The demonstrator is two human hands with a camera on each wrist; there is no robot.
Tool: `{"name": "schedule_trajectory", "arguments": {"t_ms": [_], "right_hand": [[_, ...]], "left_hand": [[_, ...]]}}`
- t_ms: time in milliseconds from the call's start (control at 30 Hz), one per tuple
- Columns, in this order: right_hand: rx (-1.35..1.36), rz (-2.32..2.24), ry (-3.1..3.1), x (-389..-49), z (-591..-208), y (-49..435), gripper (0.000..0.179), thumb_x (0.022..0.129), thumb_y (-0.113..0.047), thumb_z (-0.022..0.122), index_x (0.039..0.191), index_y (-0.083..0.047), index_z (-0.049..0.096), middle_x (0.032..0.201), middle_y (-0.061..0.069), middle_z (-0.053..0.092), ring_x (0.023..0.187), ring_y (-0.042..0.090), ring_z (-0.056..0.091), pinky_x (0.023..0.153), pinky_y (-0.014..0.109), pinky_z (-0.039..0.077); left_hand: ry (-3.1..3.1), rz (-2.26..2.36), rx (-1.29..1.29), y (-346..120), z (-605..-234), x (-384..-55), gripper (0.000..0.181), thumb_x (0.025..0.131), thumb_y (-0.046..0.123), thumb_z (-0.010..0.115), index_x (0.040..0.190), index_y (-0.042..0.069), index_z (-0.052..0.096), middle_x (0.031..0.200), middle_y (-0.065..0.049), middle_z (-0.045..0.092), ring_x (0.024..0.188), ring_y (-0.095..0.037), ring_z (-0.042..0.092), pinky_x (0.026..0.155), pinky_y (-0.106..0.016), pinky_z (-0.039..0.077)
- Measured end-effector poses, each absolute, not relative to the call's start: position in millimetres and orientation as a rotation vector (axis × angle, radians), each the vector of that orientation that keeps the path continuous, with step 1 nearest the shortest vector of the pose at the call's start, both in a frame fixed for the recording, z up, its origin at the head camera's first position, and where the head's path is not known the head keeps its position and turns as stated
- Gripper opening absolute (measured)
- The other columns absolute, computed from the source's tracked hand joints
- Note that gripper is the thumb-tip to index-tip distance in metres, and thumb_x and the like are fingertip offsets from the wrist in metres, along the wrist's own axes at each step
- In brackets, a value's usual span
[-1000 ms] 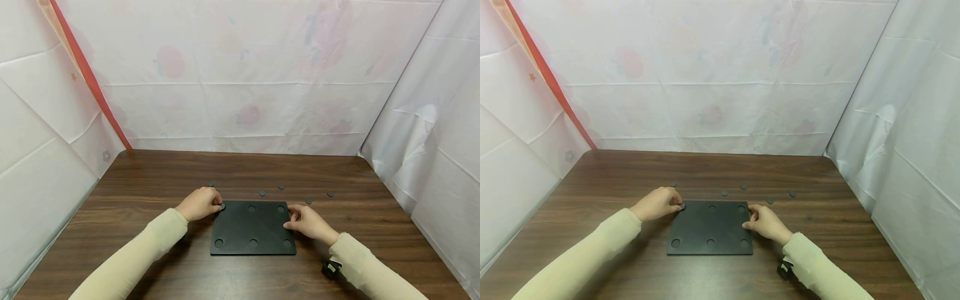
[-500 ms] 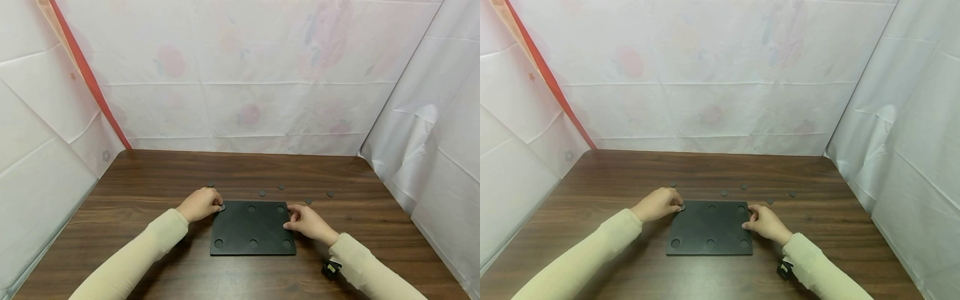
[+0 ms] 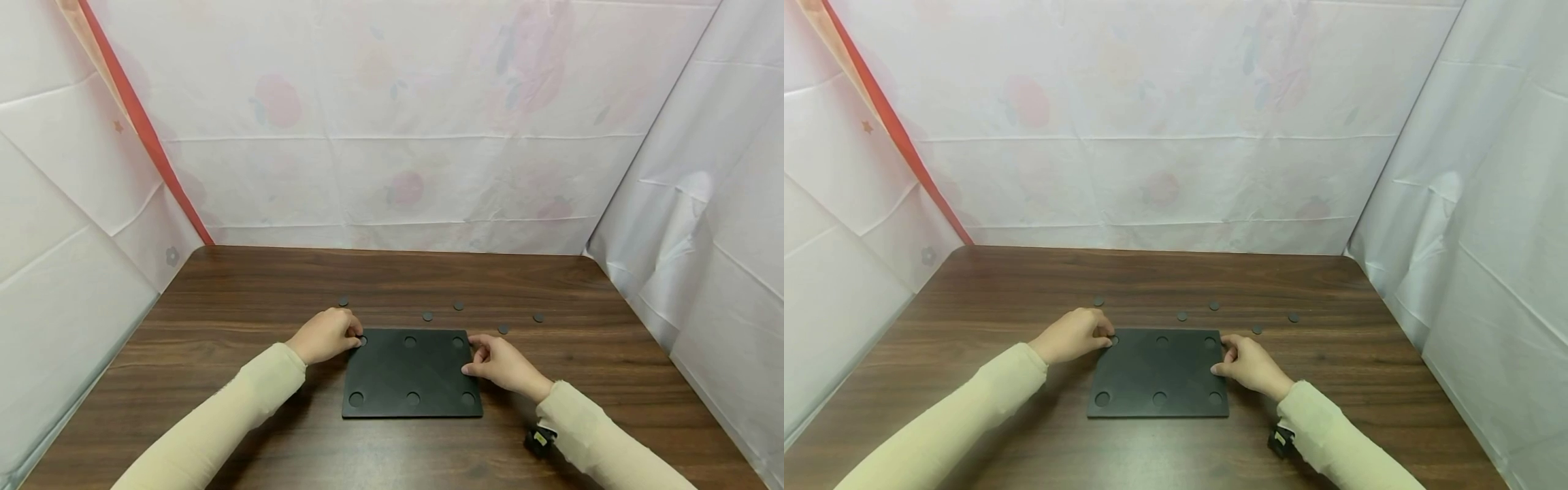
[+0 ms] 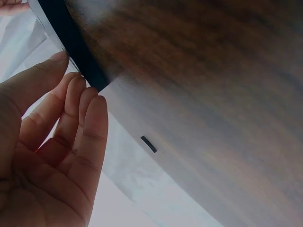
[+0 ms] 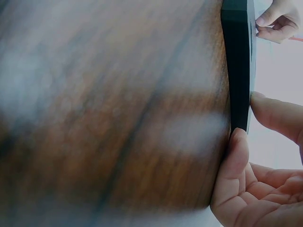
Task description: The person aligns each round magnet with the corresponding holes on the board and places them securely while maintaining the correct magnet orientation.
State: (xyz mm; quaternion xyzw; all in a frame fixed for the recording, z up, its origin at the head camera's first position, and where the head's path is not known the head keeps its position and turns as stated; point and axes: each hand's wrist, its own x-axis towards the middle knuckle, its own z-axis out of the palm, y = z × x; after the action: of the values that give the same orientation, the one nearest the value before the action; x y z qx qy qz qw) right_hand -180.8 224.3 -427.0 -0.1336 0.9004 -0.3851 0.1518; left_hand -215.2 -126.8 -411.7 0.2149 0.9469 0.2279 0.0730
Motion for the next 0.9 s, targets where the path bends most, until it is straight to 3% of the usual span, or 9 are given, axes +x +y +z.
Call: {"name": "schedule_trajectory", "arguments": {"t_ms": [900], "right_hand": [[-0.363, -1.101, 2.596, -180.6, -425.4, 223.0, 0.066, 0.087, -0.017, 0.074, 0.139, 0.009, 0.044, 0.077, 0.003, 0.058, 0.059, 0.013, 0.047, 0.055, 0.026, 0.039]], "left_hand": [[2.874, 0.725, 0.709, -135.8, -410.9, -221.6, 0.017, 0.087, 0.018, 0.075, 0.103, 0.012, 0.073, 0.094, 0.004, 0.067, 0.083, -0.009, 0.061, 0.074, -0.031, 0.052]]}}
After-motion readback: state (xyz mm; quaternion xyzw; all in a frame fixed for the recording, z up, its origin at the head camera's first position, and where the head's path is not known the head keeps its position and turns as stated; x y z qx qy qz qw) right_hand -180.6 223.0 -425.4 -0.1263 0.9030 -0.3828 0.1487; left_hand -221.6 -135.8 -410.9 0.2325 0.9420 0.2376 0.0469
